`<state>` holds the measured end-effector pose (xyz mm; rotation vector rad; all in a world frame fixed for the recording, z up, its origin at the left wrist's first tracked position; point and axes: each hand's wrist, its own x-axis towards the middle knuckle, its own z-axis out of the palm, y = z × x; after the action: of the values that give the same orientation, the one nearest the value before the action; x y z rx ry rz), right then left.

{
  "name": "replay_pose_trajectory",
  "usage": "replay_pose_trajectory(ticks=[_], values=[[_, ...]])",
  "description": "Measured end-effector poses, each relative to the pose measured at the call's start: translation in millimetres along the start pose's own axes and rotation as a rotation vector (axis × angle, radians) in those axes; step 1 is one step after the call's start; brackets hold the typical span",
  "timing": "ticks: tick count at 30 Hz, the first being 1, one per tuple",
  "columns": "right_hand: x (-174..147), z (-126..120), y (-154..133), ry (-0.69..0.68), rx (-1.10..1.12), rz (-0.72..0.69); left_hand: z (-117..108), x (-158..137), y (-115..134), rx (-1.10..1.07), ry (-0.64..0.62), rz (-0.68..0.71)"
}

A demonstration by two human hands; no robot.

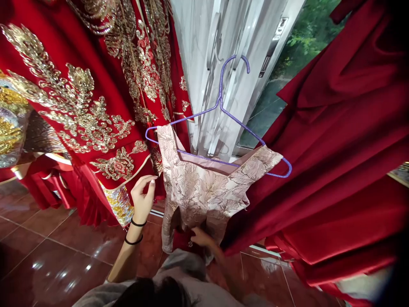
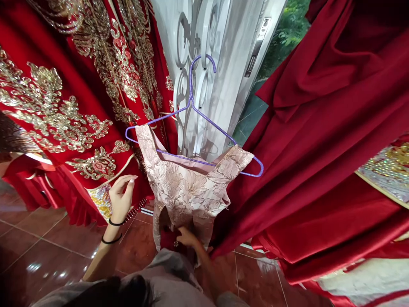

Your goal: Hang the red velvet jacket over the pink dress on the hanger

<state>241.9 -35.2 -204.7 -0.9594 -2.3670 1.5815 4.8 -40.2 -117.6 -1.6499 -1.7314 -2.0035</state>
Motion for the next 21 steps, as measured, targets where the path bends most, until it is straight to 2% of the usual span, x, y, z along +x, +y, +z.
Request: replay_pose_trajectory(ticks=[3,5,9,12,16,19,21], values=[[-5.9,-35.5,-10.2,0.046,0.014,-0.029,2.7,-5.1,5.9,-0.066,-0.057,-0.009],[-18.6,-67.4,-35.2,0.135,0.041,-0.125,4.9,-7.8,12.3,-0.169,-0.196,-0.029],[-39.8,-127.0,-106.1,0.479,0.209,-0.475,8.4,-10.5,30.7,-0.352,-0.553,-0.089],[-42.5,-155.9,-147.1,0.647,0.31,-0.524,11.7,-9.7,47.1,-0.393,-0.623,-0.16],[-46.3,-173.8,-170.4,0.709,0.24,-0.528,8.8,-1.4,60.5,-0.502,-0.499,-0.315],[-59.5,-179.9,-175.0,0.773,0.208,-0.525,-7.2,8.3,57.5,-0.622,-0.26,-0.447],[-70.0,-183.6,-175.7,0.821,0.255,-0.512,-21.9,14.8,52.2,-0.665,-0.083,-0.481]])
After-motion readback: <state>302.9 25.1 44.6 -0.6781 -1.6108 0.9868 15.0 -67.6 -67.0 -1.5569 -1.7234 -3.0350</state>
